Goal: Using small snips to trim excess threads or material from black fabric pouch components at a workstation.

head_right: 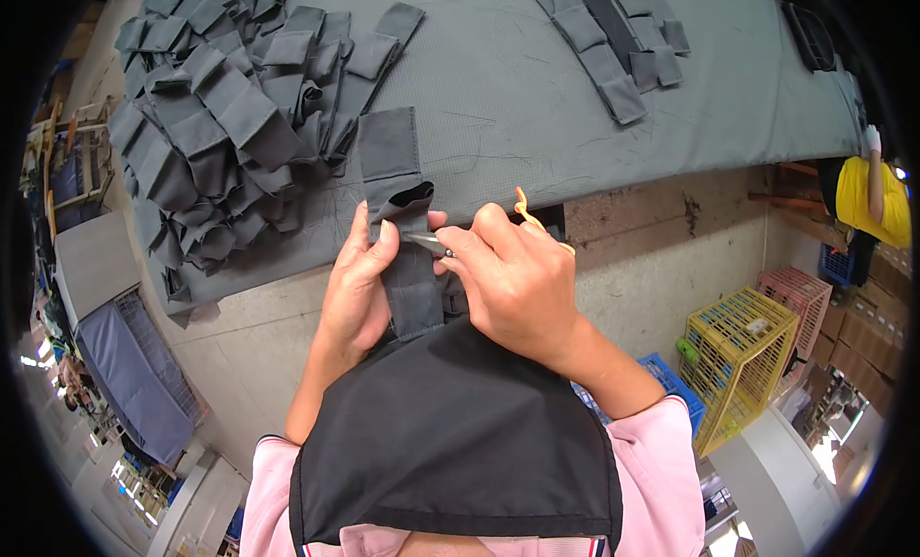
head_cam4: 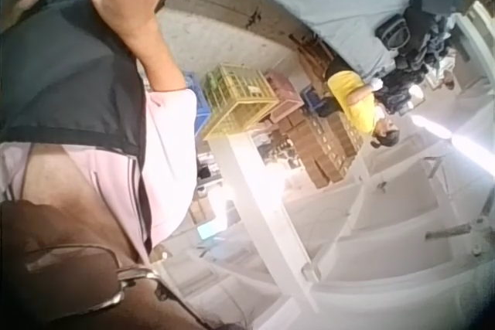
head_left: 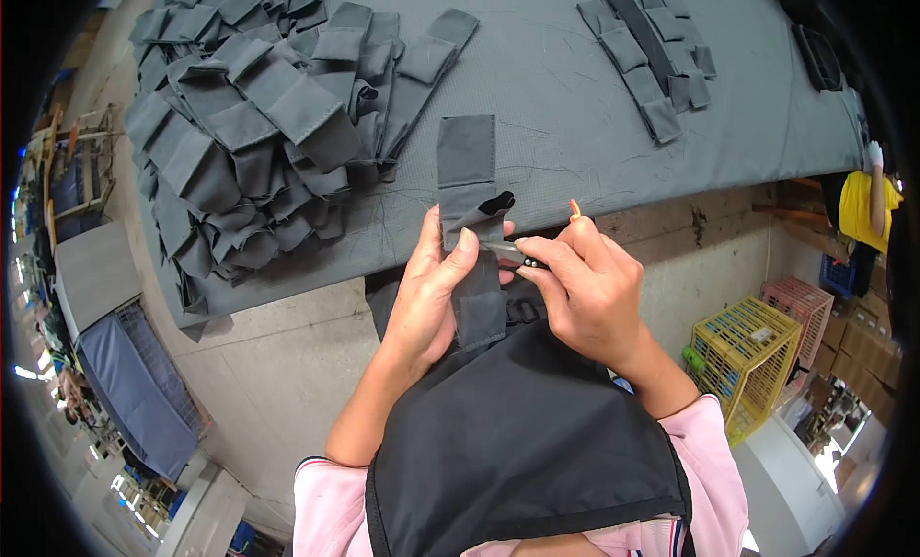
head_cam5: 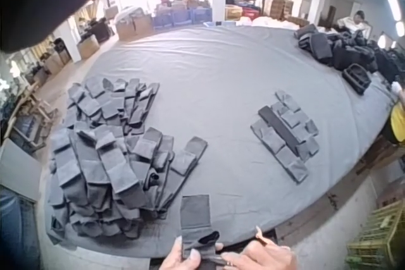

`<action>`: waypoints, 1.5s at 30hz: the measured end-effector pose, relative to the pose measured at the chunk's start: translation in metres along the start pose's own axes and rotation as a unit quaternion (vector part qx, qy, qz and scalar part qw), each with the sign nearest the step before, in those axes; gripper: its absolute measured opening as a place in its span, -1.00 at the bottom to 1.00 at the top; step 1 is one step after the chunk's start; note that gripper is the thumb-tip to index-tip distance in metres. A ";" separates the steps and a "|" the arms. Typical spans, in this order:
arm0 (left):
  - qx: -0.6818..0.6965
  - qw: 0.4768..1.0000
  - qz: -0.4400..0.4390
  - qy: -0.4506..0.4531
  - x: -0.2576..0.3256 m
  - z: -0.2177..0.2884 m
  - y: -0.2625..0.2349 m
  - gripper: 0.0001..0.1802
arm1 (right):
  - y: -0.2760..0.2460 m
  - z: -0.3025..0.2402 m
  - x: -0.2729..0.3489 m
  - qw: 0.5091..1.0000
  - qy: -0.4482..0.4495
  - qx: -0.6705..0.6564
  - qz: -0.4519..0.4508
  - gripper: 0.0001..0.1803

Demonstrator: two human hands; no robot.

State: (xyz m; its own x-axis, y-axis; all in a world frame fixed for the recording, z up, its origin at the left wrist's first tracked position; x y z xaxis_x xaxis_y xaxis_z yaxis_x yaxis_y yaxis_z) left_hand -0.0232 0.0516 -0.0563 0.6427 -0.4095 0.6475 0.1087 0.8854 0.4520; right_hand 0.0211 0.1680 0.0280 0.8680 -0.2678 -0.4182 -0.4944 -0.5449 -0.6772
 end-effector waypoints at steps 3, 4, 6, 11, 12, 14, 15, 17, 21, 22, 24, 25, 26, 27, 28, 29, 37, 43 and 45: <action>0.000 1.000 -0.002 -0.016 0.001 -0.002 0.000 -0.59 | 0.000 0.006 0.002 0.999 0.024 -0.025 0.008 -0.75; 0.001 1.000 -0.002 -0.026 0.002 -0.002 0.001 -0.59 | -0.003 0.011 0.003 0.996 0.049 -0.069 0.031 -0.75; -0.009 1.000 0.002 -0.022 0.003 0.001 0.001 -0.59 | -0.005 0.014 0.004 0.992 0.077 -0.094 0.030 -0.74; -0.035 0.999 -0.021 -0.011 0.004 0.002 0.001 -0.59 | 0.005 0.023 -0.001 0.982 0.111 -0.155 -0.005 -0.74; -0.065 0.997 -0.025 -0.026 0.004 -0.001 -0.002 -0.58 | 0.004 0.021 -0.003 0.979 0.123 -0.165 -0.009 -0.78; -0.107 0.993 -0.021 -0.038 0.005 -0.004 -0.003 -0.59 | 0.005 0.017 -0.009 0.980 0.106 -0.161 -0.047 -0.79; -0.106 0.994 -0.019 -0.037 0.006 -0.005 -0.005 -0.59 | 0.010 0.014 -0.010 0.980 0.090 -0.156 -0.084 -0.80; -0.138 0.990 -0.038 -0.012 0.010 -0.004 -0.003 -0.60 | 0.014 0.011 -0.012 0.981 0.072 -0.141 -0.113 -0.80; -0.181 0.981 -0.069 -0.007 0.010 -0.004 0.003 -0.58 | 0.018 0.009 -0.014 0.982 0.045 -0.126 -0.133 -0.74; -0.182 0.981 -0.069 -0.008 0.010 -0.004 0.003 -0.58 | 0.018 0.008 -0.015 0.981 0.035 -0.135 -0.133 -0.71; -0.188 0.979 -0.074 -0.005 0.012 -0.004 0.004 -0.57 | 0.019 0.008 -0.015 0.981 0.021 -0.145 -0.126 -0.72; -0.188 0.979 -0.075 -0.007 0.012 -0.004 0.005 -0.57 | 0.018 0.005 -0.015 0.981 0.004 -0.154 -0.117 -0.73; -0.198 0.977 -0.075 -0.009 0.012 -0.003 0.005 -0.56 | 0.018 0.007 -0.014 0.981 0.005 -0.153 -0.118 -0.73; -0.207 0.975 -0.076 -0.011 0.012 -0.004 0.005 -0.56 | 0.017 0.006 -0.014 0.983 -0.010 -0.145 -0.110 -0.73; -0.207 0.975 -0.078 -0.012 0.012 -0.004 0.005 -0.56 | 0.015 0.005 -0.014 0.985 -0.026 -0.137 -0.103 -0.72; -0.202 0.976 -0.078 -0.017 0.012 -0.004 0.005 -0.55 | 0.015 0.005 -0.013 0.985 -0.026 -0.137 -0.102 -0.72; -0.208 0.974 -0.085 -0.015 0.012 -0.002 0.008 -0.52 | 0.004 0.005 -0.004 0.991 -0.012 -0.116 -0.063 -0.72; -0.239 0.968 -0.079 0.000 0.012 -0.003 0.005 -0.47 | 0.003 0.000 -0.008 0.977 -0.017 -0.189 -0.096 -0.70; -0.192 0.979 -0.066 -0.012 0.017 -0.002 0.002 -0.44 | -0.012 0.003 -0.014 0.976 0.009 -0.206 -0.065 -0.72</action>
State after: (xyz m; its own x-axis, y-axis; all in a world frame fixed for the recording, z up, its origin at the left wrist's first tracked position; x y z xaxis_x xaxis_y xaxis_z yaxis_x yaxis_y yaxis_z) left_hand -0.0109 0.0467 -0.0456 0.5868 -0.5267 0.6150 0.4701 0.8400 0.2709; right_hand 0.0149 0.1807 0.0405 0.9250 -0.1863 -0.3313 -0.3219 -0.8475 -0.4221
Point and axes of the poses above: each hand's wrist, its own x-axis away from the middle knuckle, its own y-axis out of the palm, z = x × y, the point moved 8 cm from there along -x, towards the middle knuckle, and after that the axes turned 13 degrees about z, right-handed, at the moved point
